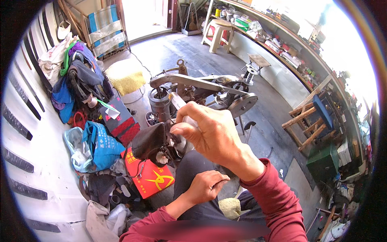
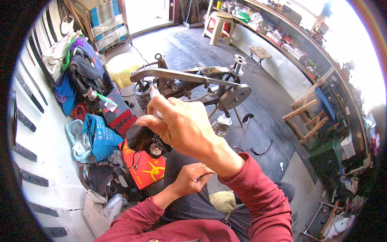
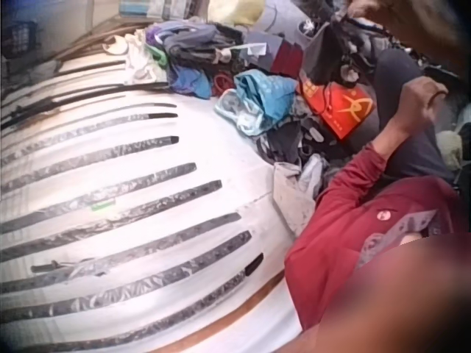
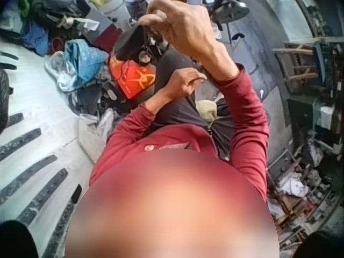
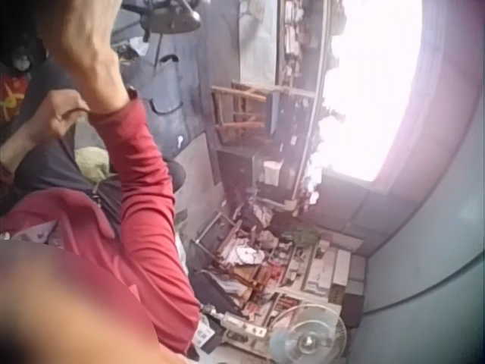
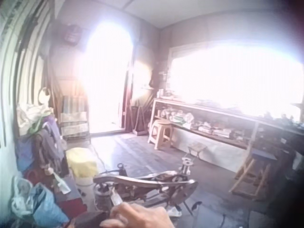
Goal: The person sits on the floor and uses a manual sewing machine to stitch a dark leather bag. They guide the bag under the needle, rotate the handwheel to advance the stitching, and periodically adjust the bag's position. The person also uses a syringe-like tool to apply a substance to the stitching area.
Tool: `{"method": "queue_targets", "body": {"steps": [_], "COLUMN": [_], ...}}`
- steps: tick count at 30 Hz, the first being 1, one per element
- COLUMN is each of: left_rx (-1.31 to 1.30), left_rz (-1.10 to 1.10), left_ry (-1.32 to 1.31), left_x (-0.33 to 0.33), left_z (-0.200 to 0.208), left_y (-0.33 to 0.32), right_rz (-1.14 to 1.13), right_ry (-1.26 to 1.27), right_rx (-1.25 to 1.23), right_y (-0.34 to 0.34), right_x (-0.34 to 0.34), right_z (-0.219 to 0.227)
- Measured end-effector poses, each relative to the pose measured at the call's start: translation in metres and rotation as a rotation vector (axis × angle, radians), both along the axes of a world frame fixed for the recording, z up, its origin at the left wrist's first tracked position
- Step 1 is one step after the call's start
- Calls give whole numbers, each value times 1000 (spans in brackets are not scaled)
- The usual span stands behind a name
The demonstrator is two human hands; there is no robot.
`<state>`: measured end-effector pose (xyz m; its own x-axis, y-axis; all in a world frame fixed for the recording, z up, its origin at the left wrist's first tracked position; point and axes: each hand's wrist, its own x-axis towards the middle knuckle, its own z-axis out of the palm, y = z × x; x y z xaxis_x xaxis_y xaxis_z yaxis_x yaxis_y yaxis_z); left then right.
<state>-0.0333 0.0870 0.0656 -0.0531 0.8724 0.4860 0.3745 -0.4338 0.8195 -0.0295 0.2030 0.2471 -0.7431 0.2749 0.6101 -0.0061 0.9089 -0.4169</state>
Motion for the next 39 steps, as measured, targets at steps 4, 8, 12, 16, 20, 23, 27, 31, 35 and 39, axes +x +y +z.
{"method": "queue_targets", "body": {"steps": [4, 8, 12, 16, 20, 23, 27, 31, 35, 39], "left_rx": [14, -9, 0, -19, -9, -14, -19, -22, -13, -6], "left_rz": [20, 22, 21, -11, -15, -15, -8, -8, -9, -13], "left_ry": [4, -3, -2, -11, 1, -3, 1, -4, -6, -10], "left_x": [0, 0, 0, -1, 0, 1, 1, 1, 1, 1], "left_z": [0, 1, 2, 1, 0, 1, 1, 1, 0, -1], "left_y": [-1, -1, -1, -1, 1, 1, 1, 1, 2, 2], "right_rz": [-66, -70, -34, -7, 41, 47, 10, -6, 20, 60], "right_ry": [-77, -67, -22, 122, 139, 117, 130, 62, 77, 134], "right_rx": [93, 77, -22, -298, -612, -662, -527, -489, -552, -708], "right_y": [-5, -6, -3, 4, 10, 14, 12, 17, 18, 16], "right_x": [0, -1, -1, -2, 0, -1, -6, -4, -4, -4], "right_z": [-4, -6, -4, 0, 4, 7, 10, 16, 17, 14]}}
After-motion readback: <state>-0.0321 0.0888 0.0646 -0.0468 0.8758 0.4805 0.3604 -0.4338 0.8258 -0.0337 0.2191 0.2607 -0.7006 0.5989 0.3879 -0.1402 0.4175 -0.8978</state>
